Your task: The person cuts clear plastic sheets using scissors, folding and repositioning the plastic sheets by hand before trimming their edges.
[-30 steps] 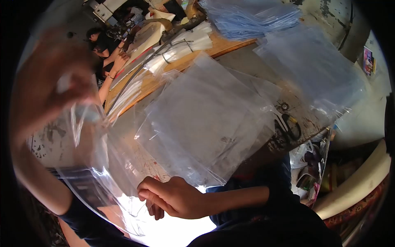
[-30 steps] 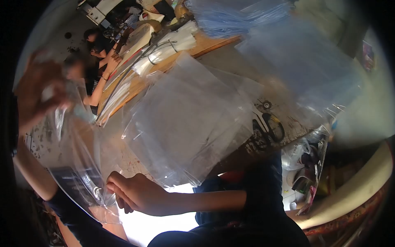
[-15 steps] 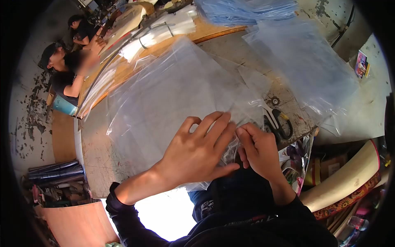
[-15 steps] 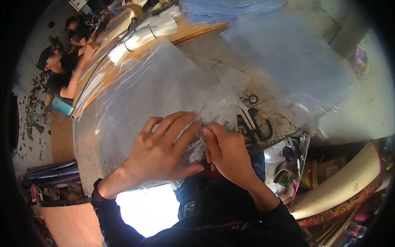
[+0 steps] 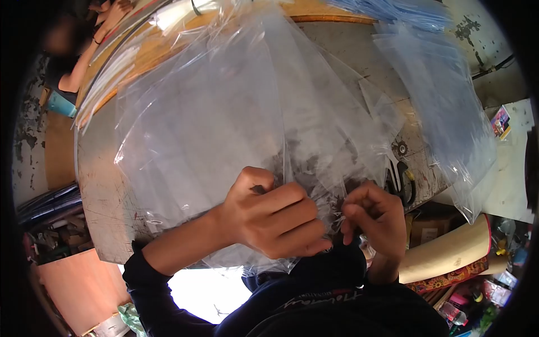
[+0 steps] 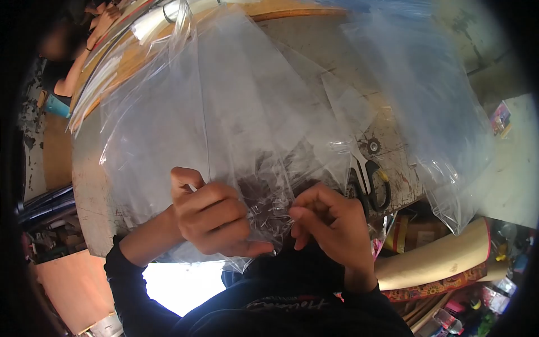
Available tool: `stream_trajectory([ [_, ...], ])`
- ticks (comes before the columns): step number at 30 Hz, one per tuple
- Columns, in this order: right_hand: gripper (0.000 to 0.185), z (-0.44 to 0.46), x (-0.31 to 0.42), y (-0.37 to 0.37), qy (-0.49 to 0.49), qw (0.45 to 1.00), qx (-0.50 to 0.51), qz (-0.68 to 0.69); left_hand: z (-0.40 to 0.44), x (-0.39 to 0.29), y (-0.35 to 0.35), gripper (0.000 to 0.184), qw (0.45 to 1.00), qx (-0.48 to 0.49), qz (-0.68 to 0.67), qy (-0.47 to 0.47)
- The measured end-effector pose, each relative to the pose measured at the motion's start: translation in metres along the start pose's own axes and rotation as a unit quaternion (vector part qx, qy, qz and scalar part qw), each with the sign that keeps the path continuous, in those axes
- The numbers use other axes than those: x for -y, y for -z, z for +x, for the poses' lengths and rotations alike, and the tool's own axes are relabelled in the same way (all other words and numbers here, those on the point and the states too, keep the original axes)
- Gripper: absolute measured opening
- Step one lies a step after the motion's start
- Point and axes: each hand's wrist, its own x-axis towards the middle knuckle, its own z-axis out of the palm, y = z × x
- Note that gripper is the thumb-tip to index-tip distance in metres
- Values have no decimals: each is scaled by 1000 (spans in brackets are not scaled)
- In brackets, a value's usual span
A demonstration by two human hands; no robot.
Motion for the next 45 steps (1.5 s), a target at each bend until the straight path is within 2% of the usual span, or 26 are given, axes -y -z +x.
stream_trajectory([
  [7, 7, -2, 5, 2, -30, 998, 1, 47, -1, -2, 2, 39, 1000, 10, 11, 10],
  [9, 8, -6, 13, 0, -18, 998, -21, -61, -2, -3, 1, 38, 1000, 9, 10, 13],
  [10, 8, -8, 10, 2, -21, 998, -22, -62, -2, -3, 1, 38, 1000, 4, 8, 10],
  [11, 8, -10, 5, 4, 70, 983, -125, -116, -2, -3, 1, 38, 1000, -1, 7, 7],
  [12, 11, -12, 1, 7, 159, 947, -224, -168, -3, -3, 1, 38, 1000, -1, 5, 8],
  [13, 11, -11, 1, 11, 159, 947, -225, -169, -3, -3, 1, 38, 1000, 2, 5, 9],
  [14, 18, -8, 2, 16, 188, 870, -300, -344, -3, -3, 1, 38, 1000, 5, 5, 10],
  [15, 26, -6, 3, 19, 210, 756, -362, -504, -3, -3, 1, 38, 1000, 4, 5, 9],
  [16, 26, -7, 1, 20, 210, 755, -363, -504, -3, -3, 0, 38, 1000, -2, 3, 11],
  [18, 39, -11, -4, 21, 145, 704, -316, -619, -2, -3, 0, 38, 1000, -7, -1, 12],
  [23, 42, -24, -3, 21, 99, 727, -312, -604, -2, -2, -1, 40, 1000, -9, 14, 5],
  [25, 46, -36, -2, 30, 32, 800, -306, -516, -2, -1, -1, 40, 1000, -10, 13, 3],
  [26, 46, -44, -2, 37, 34, 799, -306, -517, -2, -1, 0, 40, 1000, -11, 12, 3],
  [28, 53, -64, -1, 53, 49, 939, -213, -266, -1, 0, 0, 40, 1000, -24, 5, 9],
  [29, 62, -70, -7, 59, 53, 962, -207, -170, -1, 0, -1, 40, 999, -33, -5, 15],
  [30, 62, -78, -13, 53, 52, 962, -202, -174, 0, 1, -2, 40, 999, -35, -2, 21],
  [32, 83, -93, -27, 38, 2, 976, -174, -128, 0, 2, -3, 40, 998, -46, -19, 27],
  [33, 83, -95, -34, 36, -1, 977, -173, -127, 0, 1, -4, 40, 998, -44, -20, 29],
  [36, 85, -103, -44, 27, 120, 980, -155, -16, 3, 0, -1, 40, 996, -54, -44, 53],
  [38, 71, -110, -37, 17, 19, 979, -199, -35, 12, -3, 8, 33, 995, 66, -4, 75],
  [39, 58, -109, -30, 17, -18, 987, -158, -15, 17, -4, 13, 33, 995, 71, 1, 70],
  [41, 51, -114, -33, 23, -94, 990, -108, 6, 25, -5, 26, 14, 959, 254, -30, 124],
  [42, 46, -116, -38, 27, -120, 990, -73, 14, 32, -4, 32, 14, 958, 257, -30, 120],
  [43, 46, -116, -42, 26, -119, 990, -74, 15, 40, -3, 37, 14, 925, 336, -75, 161],
  [44, 42, -116, -45, 24, -123, 990, -65, 10, 44, -2, 40, 21, 880, 412, -120, 202],
  [45, 39, -115, -47, 22, -129, 990, -55, 4, 40, 2, 39, 21, 880, 412, -120, 204],
])
